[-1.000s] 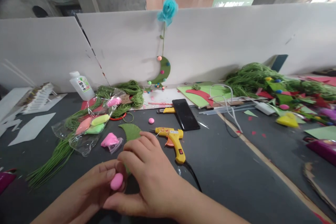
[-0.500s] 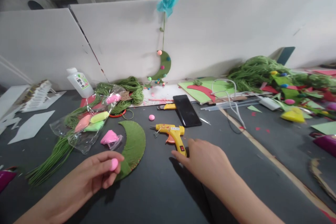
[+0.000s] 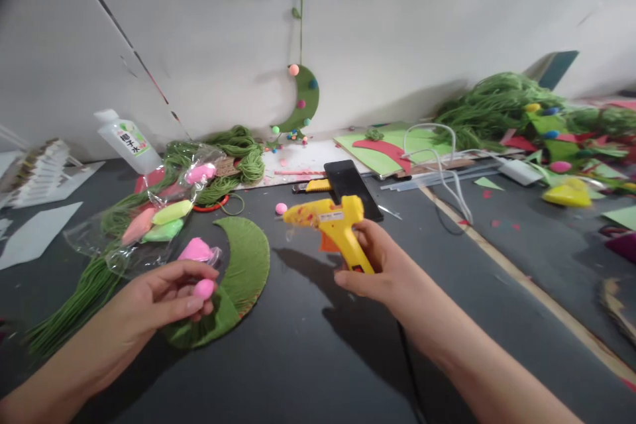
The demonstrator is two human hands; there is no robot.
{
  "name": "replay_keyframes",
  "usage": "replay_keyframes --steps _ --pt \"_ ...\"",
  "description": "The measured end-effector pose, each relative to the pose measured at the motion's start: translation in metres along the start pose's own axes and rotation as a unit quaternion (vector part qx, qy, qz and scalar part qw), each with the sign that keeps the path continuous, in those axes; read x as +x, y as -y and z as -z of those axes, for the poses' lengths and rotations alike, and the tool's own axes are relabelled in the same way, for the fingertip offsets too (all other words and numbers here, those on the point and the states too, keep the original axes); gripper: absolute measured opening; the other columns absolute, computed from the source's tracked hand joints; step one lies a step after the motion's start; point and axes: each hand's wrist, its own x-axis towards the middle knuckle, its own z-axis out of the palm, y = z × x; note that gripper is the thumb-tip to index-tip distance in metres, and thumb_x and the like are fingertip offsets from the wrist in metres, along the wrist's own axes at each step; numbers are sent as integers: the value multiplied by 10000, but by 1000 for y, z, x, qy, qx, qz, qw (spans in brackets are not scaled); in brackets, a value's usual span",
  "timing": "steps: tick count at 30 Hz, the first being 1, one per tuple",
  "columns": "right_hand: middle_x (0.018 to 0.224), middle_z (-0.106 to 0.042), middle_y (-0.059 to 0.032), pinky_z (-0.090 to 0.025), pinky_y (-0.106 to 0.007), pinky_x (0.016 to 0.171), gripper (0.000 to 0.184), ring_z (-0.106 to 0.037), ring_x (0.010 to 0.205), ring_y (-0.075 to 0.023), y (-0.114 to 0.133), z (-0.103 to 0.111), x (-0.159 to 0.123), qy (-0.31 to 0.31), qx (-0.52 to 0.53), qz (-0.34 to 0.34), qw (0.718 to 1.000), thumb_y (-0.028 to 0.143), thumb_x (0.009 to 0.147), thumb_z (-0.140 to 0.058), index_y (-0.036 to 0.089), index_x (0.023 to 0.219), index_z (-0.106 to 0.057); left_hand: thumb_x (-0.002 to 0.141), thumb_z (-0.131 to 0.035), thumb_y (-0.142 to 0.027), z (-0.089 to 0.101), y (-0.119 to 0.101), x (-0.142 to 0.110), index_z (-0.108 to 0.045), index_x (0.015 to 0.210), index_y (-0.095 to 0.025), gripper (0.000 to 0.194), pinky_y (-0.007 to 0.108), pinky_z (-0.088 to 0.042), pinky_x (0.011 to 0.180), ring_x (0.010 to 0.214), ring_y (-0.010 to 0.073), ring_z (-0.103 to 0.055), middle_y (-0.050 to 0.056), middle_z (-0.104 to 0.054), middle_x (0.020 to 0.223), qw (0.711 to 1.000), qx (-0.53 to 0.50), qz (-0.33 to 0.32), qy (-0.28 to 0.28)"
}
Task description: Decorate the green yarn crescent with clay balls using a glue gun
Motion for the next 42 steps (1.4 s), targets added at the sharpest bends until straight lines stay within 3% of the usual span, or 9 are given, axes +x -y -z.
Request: replay_keyframes --steps 4,7,11,14,18,20,27,34,42 --pt "593 -555 40 -397 -203 529 365 -530 561 -111 22 -11 -3 105 -17 -93 990 437 651 -731 166 872 -625 705 -720 -367 -5 -4 9 -682 866 -219 222 229 -426 646 728 146 -559 0 -626 782 989 134 -55 19" --pt "572 -567 40 -379 -190 460 276 -510 465 -90 30 -23 5 187 -24 -124 974 395 684 -690 170 826 -619 762 -657 -391 -8 0 12 -690 809 -217 183 239 -427 659 749 161 -542 17 -627 818 967 231 -104 36" --pt "672 -598 32 -397 -173 414 215 -460 428 -60 19 -31 15 244 15 -116 963 316 646 -694 192 812 -636 722 -713 -375 -6 11 11 -697 889 -230 222 229 -447 688 747 150 -561 1 -632 798 991 125 -54 9" --pt "796 -643 12 -441 -173 443 281 -492 484 -71 4 -30 12 253 22 -112 961 405 635 -738 224 841 -676 714 -740 -354 -2 14 12 -688 970 -225 291 194 -444 628 698 116 -563 -6 -636 776 998 -48 36 12" --pt "838 -679 -3 -534 -231 687 207 -629 758 -162 -3 -29 -1 260 16 -93 961 421 735 -699 246 846 -692 736 -734 -271 -3 11 16 -694 862 -183 159 174 -432 591 611 72 -523 -7 -613 739 981 -162 105 29" --pt "872 -700 3 -537 -241 752 145 -649 823 -179 -2 -31 -7 270 13 -66 961 370 756 -688 260 849 -695 736 -733 -264 -5 9 17 -687 830 -170 141 173 -425 575 600 72 -520 -7 -603 711 977 -177 112 38" --pt "741 -742 37 -545 -185 522 122 -666 613 -177 -3 -35 -11 266 -52 -40 962 329 688 -712 299 806 -720 748 -724 -253 -10 9 12 -660 821 -161 133 159 -386 546 563 62 -493 -20 -575 623 975 -166 121 82" --pt "975 -757 23 -543 -263 839 382 -696 917 -236 10 -46 -10 287 15 -75 955 319 715 -716 334 1096 -707 720 -748 -224 -10 9 14 -661 822 -155 150 154 -402 576 604 62 -513 -17 -586 667 974 -174 124 75" --pt "843 -762 41 -570 -255 761 346 -702 856 -239 7 -48 -11 254 9 -68 965 343 654 -751 339 1000 -739 709 -751 -190 -9 11 13 -662 826 -157 151 150 -415 576 616 67 -542 -16 -602 676 971 -191 119 75"
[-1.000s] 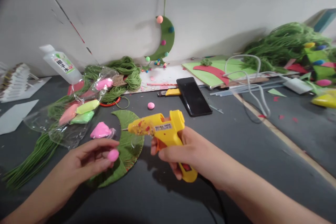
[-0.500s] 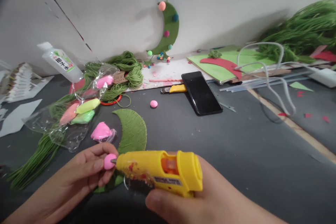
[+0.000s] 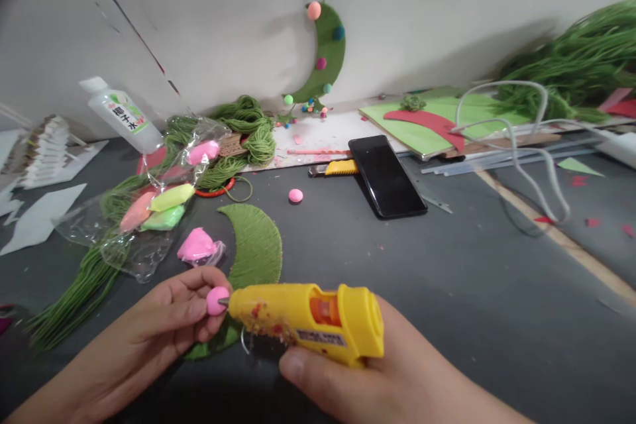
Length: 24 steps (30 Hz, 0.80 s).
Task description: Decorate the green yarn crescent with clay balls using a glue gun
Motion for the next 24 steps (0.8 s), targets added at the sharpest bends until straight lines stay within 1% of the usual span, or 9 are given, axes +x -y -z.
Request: replay_keyframes --steps 2,4,8,11,14,18,20,24 --pt "816 -760 31 -573 -256 751 299 -703 833 -232 1 -1 0 -14 -9 2 1000 372 679 -725 335 975 -746 721 -739 -185 0 0 1 -661 832 -157 139 151 -416 580 616 67 -543 -15 -604 674 1000 -1 -2 4" --pt "802 -760 30 -571 -254 758 283 -705 821 -227 2 -1 0 -5 -13 1 1000 361 681 -727 340 962 -747 721 -739 -186 1 0 2 -661 836 -158 142 157 -420 585 619 71 -547 -12 -610 682 1000 -5 -5 4" --pt "807 -761 33 -569 -269 779 327 -704 836 -244 2 0 2 11 -14 7 1000 326 660 -734 348 986 -740 696 -756 -182 1 0 1 -661 828 -155 164 166 -423 588 620 76 -549 -9 -612 690 1000 -7 -2 -2" --pt "800 -762 36 -587 -273 690 356 -708 783 -258 1 -1 3 12 -40 5 999 365 664 -700 358 1019 -729 697 -757 -191 1 0 1 -657 822 -153 164 163 -419 586 618 74 -548 -11 -607 680 1000 -5 0 1" --pt "787 -764 26 -582 -272 577 335 -702 684 -251 -1 -1 4 10 -102 -4 995 428 729 -607 351 1032 -725 714 -746 -195 1 0 2 -653 839 -158 160 156 -418 592 624 69 -549 -12 -609 688 1000 -4 -2 7" --pt "760 -760 14 -570 -258 532 349 -692 648 -244 -6 2 5 2 -157 7 988 451 737 -587 330 1034 -724 726 -735 -186 1 1 2 -651 855 -159 156 154 -419 590 627 69 -551 -11 -608 692 1000 -4 -1 9" --pt "728 -753 11 -560 -253 498 337 -681 616 -240 -8 3 5 -4 -179 16 984 469 726 -589 328 996 -735 723 -736 -185 2 1 2 -652 850 -157 155 157 -421 590 629 72 -555 -9 -610 694 1000 -7 -1 7" --pt "622 -718 14 -517 -234 403 244 -645 528 -222 -7 3 2 -20 -206 22 978 470 696 -608 319 812 -760 731 -729 -182 4 2 3 -656 845 -157 138 156 -426 597 629 70 -556 -7 -614 699 1000 -10 -3 11"
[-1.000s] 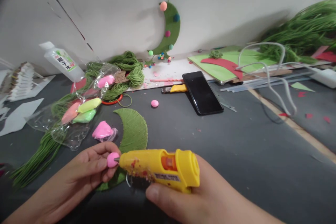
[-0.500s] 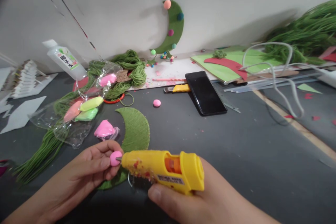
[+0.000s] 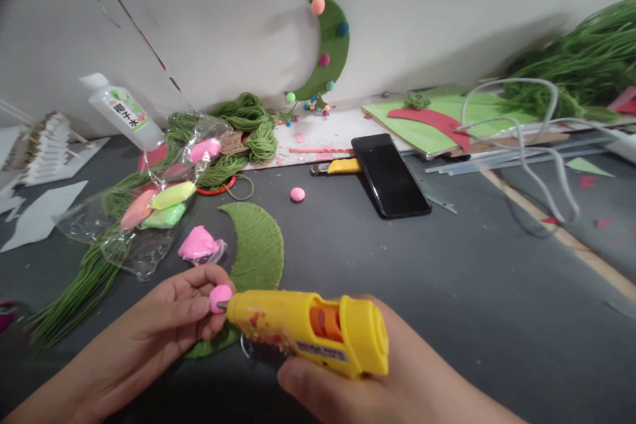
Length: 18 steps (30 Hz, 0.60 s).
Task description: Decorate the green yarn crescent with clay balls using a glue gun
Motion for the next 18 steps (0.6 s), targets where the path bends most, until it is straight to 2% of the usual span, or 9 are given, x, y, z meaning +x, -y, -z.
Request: replay_keyframes --steps 2,5,9,11,15,18 --pt "625 -718 17 -518 -231 403 220 -641 527 -218 2 1 -2 -6 14 -1 1000 448 690 -616 318 798 -758 732 -727 -177 0 0 0 -655 836 -158 128 154 -427 598 628 68 -557 -9 -613 694 1000 1 0 1" --pt "673 -733 27 -549 -225 475 229 -655 567 -210 0 2 -4 5 58 -2 998 402 687 -640 330 875 -748 733 -725 -170 0 0 1 -654 839 -158 128 156 -430 597 631 69 -559 -10 -610 697 1000 3 1 0" --pt "640 -726 22 -517 -213 401 229 -627 502 -199 -7 2 -5 6 41 -7 999 431 669 -663 327 858 -740 716 -741 -173 0 0 1 -657 838 -159 149 153 -433 599 635 65 -561 -15 -608 715 1000 -2 0 -6" --pt "676 -740 18 -532 -230 419 265 -645 526 -213 -7 1 -3 9 45 -2 999 452 699 -635 331 908 -741 722 -738 -176 -1 -1 1 -657 837 -160 141 151 -432 601 633 63 -562 -15 -611 712 1000 -5 -1 -3" --pt "815 -765 22 -593 -283 660 362 -705 749 -262 2 0 -1 33 147 -15 989 395 685 -690 349 1043 -723 739 -721 -165 -3 -2 -1 -652 831 -153 116 148 -425 589 620 60 -550 -14 -606 685 1000 -3 2 3" --pt "870 -763 29 -549 -289 849 371 -700 875 -257 8 -1 -1 21 223 -30 974 366 662 -739 361 1032 -729 741 -721 -167 -2 -2 -1 -648 832 -147 119 147 -424 585 617 59 -542 -17 -595 679 1000 0 3 3"
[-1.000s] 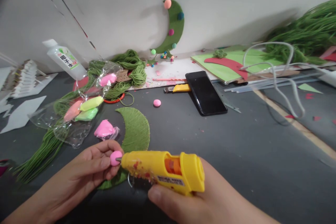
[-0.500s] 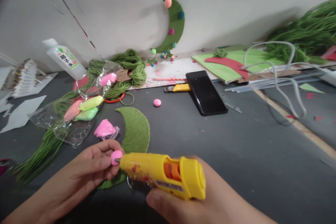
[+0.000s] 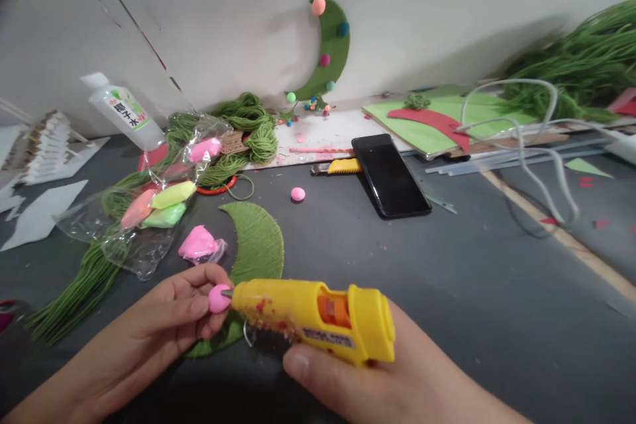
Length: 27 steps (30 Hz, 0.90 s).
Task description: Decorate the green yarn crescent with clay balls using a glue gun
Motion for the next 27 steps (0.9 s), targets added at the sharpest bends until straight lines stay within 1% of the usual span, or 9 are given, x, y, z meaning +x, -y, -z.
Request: replay_keyframes --steps 2,5,8,10,14,19,23,25,27 --pt "880 -759 25 -536 -284 872 350 -697 879 -246 1 -1 0 6 4 1 1000 374 674 -736 351 1024 -733 745 -717 -168 1 1 0 -646 842 -146 121 150 -427 592 625 60 -544 -16 -594 692 1000 2 -1 -1" --pt "837 -748 -4 -576 -268 720 296 -689 773 -230 -1 1 0 35 -49 1 998 396 734 -679 317 1015 -731 748 -712 -171 2 1 1 -645 850 -149 124 152 -431 602 636 64 -552 -13 -601 702 1000 4 -4 1" --pt "738 -714 -19 -553 -252 583 197 -637 632 -196 -6 5 -2 26 -77 11 997 413 763 -653 292 895 -735 736 -722 -179 1 0 1 -642 837 -150 133 153 -426 594 625 64 -545 -15 -598 691 1000 4 -4 -3" --pt "712 -686 -21 -534 -251 597 163 -610 630 -180 -9 9 -4 14 -76 19 997 421 752 -677 269 793 -719 720 -736 -192 0 -1 1 -638 830 -154 152 156 -424 591 620 66 -540 -20 -593 684 1000 11 -5 -10" --pt "807 -670 -45 -489 -261 614 291 -573 674 -162 -12 16 -1 16 -26 8 999 501 738 -676 217 798 -701 698 -760 -259 -2 -2 0 -630 819 -167 200 164 -414 601 628 73 -530 -33 -580 666 996 68 -32 -42" --pt "776 -655 -32 -349 -206 470 358 -445 492 -72 -5 25 9 -70 91 35 993 526 707 -677 182 804 -688 651 -762 -248 -2 -6 2 -618 852 -175 258 184 -389 613 648 85 -497 -37 -572 704 976 191 -88 -62" --pt "740 -650 -23 -327 -192 458 315 -440 478 -62 0 32 13 -105 131 43 985 470 719 -676 161 778 -671 692 -659 -216 -16 -9 4 -602 784 -181 115 230 -379 602 629 108 -467 -37 -526 712 911 385 -142 -38" --pt "735 -650 -22 -338 -192 466 298 -450 492 -66 -1 34 14 -112 133 53 983 452 737 -663 156 775 -663 715 -618 -209 -30 -9 5 -577 746 -191 55 258 -386 635 675 133 -493 -26 -528 749 854 481 -192 -46" --pt "733 -654 -19 -341 -192 467 286 -453 495 -68 -1 36 15 -122 135 65 981 439 742 -659 154 773 -654 748 -596 -217 -46 -6 8 -556 738 -195 46 292 -392 697 755 159 -519 -10 -538 815 781 570 -248 -49"
